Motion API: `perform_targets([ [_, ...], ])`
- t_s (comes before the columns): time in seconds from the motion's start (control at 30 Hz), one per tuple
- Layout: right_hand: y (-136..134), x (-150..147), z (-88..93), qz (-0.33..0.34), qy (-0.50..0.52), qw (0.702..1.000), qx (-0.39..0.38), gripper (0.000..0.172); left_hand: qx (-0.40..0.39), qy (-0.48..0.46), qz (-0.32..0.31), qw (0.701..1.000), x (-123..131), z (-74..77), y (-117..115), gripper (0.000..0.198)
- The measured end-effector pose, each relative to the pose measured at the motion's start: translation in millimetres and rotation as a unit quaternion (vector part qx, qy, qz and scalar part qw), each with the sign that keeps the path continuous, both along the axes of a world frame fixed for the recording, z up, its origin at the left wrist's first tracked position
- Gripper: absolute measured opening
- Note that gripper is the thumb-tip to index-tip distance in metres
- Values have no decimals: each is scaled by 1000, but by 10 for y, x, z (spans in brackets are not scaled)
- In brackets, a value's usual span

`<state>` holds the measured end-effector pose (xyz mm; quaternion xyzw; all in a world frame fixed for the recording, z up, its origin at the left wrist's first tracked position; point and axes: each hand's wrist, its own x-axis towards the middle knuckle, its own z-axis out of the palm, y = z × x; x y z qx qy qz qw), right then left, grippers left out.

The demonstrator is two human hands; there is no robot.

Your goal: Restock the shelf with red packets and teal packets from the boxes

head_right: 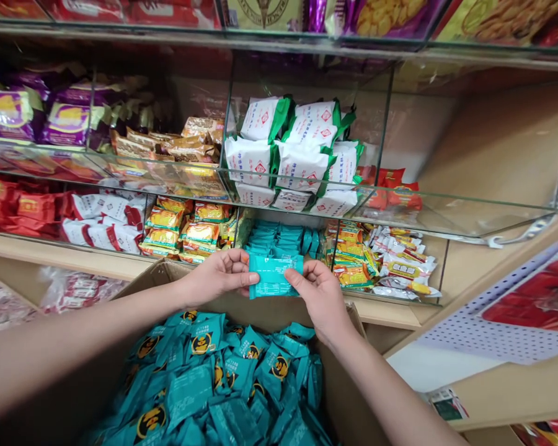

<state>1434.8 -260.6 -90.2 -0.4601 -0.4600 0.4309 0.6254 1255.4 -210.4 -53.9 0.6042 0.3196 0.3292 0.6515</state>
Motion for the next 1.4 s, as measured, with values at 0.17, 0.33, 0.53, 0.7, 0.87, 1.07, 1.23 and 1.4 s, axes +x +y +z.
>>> perform_targets([
  [0.17, 15, -9, -10, 42, 31, 999, -6, 24, 5, 18, -6, 1000, -21, -13, 12, 38],
  [0.33, -20, -46, 45, 182, 48, 980, -57, 35, 26, 40, -33, 998, -37, -23, 19, 37],
  [0.53, -9, 5, 35, 157, 50, 983, -84, 31, 92, 43, -8, 995, -48, -36, 65, 35],
  [0.7, 18, 38, 23, 142, 93, 982, -86, 29, 56, -15, 6, 998, -73, -12, 83, 36],
  [0.87, 38, 25, 7, 100, 54, 993, -38, 23, -151, -87, -50, 983, -60, 94, -26, 32],
  [1.07, 23, 32, -16, 75, -72, 993, 48, 10, -187, -43, -13, 981, -55, 63, -69, 49],
  [1.23, 11, 75, -25, -1, -167, 978, 128, 3, -128, -59, 2, 990, -34, 22, -76, 63],
  [1.4, 2, 28, -3, 13, -41, 998, 43, 17, -131, -53, 39, 989, 30, -25, -84, 53],
])
